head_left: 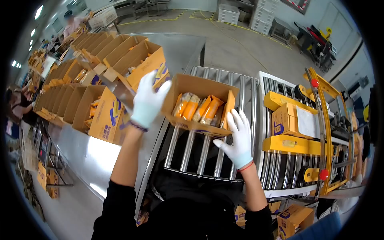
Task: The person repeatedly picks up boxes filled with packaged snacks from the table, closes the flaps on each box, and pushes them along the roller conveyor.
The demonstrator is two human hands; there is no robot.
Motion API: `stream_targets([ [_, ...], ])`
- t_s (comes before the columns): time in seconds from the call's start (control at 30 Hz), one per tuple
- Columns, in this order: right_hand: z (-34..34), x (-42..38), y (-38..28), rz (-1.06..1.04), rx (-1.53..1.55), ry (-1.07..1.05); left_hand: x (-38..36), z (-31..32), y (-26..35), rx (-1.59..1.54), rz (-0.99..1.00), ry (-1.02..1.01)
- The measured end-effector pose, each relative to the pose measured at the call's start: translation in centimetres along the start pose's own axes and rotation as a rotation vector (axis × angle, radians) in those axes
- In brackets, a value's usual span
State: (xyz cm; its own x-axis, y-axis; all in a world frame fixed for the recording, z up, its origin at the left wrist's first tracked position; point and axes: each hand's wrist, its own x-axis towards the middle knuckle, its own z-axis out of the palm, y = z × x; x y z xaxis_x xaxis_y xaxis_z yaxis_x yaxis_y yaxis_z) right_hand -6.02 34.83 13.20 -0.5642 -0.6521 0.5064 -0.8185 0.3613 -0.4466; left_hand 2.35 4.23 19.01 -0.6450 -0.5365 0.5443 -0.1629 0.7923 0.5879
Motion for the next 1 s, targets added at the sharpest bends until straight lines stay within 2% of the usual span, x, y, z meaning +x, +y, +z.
stream_targets([
  [0.03,0.2,0.2,1.4,-0.048,-0.081,-0.029,-0.2,-0.8,-2.0,-0.177,-0.064,-0.28],
  [0.07,0.3,0.7,2.1,-0.082,-0.133,-0.128,-1.2,0.0,-2.5,-0.299,-0.009,-0.441],
  [0.1,0.8,0.9,2.7,-0.174,-0.094,-0.116,-2.3,0.7,-2.6,-0.421,0.039,-0.593],
  [0.13,1.2,1.5,3.6,-0.206,-0.007,-0.151,-2.7,0.5,-0.1,-0.134,0.168,-0.592],
  [0.17,1.4,2.1,4.2,-0.233,0.08,-0.185,-2.4,1.3,-0.1,-0.137,0.119,-0.587],
  [0.23,1.1,3.1,3.8,0.01,0.324,-0.132,-0.5,2.3,0.3,-0.003,0.052,-0.604],
  [0.27,1.4,3.6,2.7,0.267,0.591,-0.02,0.1,3.5,-0.1,-0.011,0.048,-0.603],
  [0.3,0.8,4.6,2.4,0.429,0.46,-0.114,0.6,5.1,-1.0,0.105,0.122,-0.574],
  [0.37,1.3,6.6,3.2,0.202,0.157,-0.18,0.6,7.0,-0.9,0.22,0.198,-0.545],
  [0.4,1.0,7.8,3.1,0.203,0.155,-0.177,0.5,7.7,-0.3,0.304,0.149,-0.43],
  [0.47,0.1,9.4,2.5,-0.217,-0.385,-0.025,-0.2,8.6,-0.1,0.402,0.056,-0.21],
  [0.5,0.0,9.1,2.4,-0.216,-0.383,-0.026,-1.0,9.6,-1.6,0.403,0.055,-0.212],
  [0.57,0.2,7.8,1.9,-0.088,-0.345,-0.025,-2.9,11.8,-5.8,-0.439,-0.36,-0.104],
  [0.6,0.1,6.1,1.5,-0.088,-0.345,-0.119,-3.4,11.8,-6.1,-0.559,-0.445,-0.129],
  [0.63,-0.1,4.2,1.2,-0.051,-0.29,-0.228,-2.9,10.7,-5.0,-0.551,-0.45,-0.111],
  [0.7,0.2,1.5,2.2,-0.037,-0.396,-0.314,-2.0,8.1,-1.1,-0.679,-0.554,-0.414],
  [0.77,-0.8,1.3,3.5,0.054,-0.494,-0.316,-3.3,13.0,-0.7,-0.655,-0.48,-0.169],
  [0.83,-1.3,2.4,4.4,0.123,-0.553,-0.27,-5.0,16.5,4.1,-0.568,-0.365,-0.125],
  [0.9,-1.2,3.5,5.1,0.105,-0.515,-0.211,-8.2,18.6,8.8,-0.49,-0.199,-0.202],
  [0.97,-0.5,3.0,7.4,0.076,-0.623,-0.184,-10.0,20.3,8.3,-0.691,-0.243,-0.801],
  [1.0,-0.5,2.9,8.4,0.046,-0.723,-0.162,-9.5,17.5,9.0,-0.907,-0.464,-0.956],
])
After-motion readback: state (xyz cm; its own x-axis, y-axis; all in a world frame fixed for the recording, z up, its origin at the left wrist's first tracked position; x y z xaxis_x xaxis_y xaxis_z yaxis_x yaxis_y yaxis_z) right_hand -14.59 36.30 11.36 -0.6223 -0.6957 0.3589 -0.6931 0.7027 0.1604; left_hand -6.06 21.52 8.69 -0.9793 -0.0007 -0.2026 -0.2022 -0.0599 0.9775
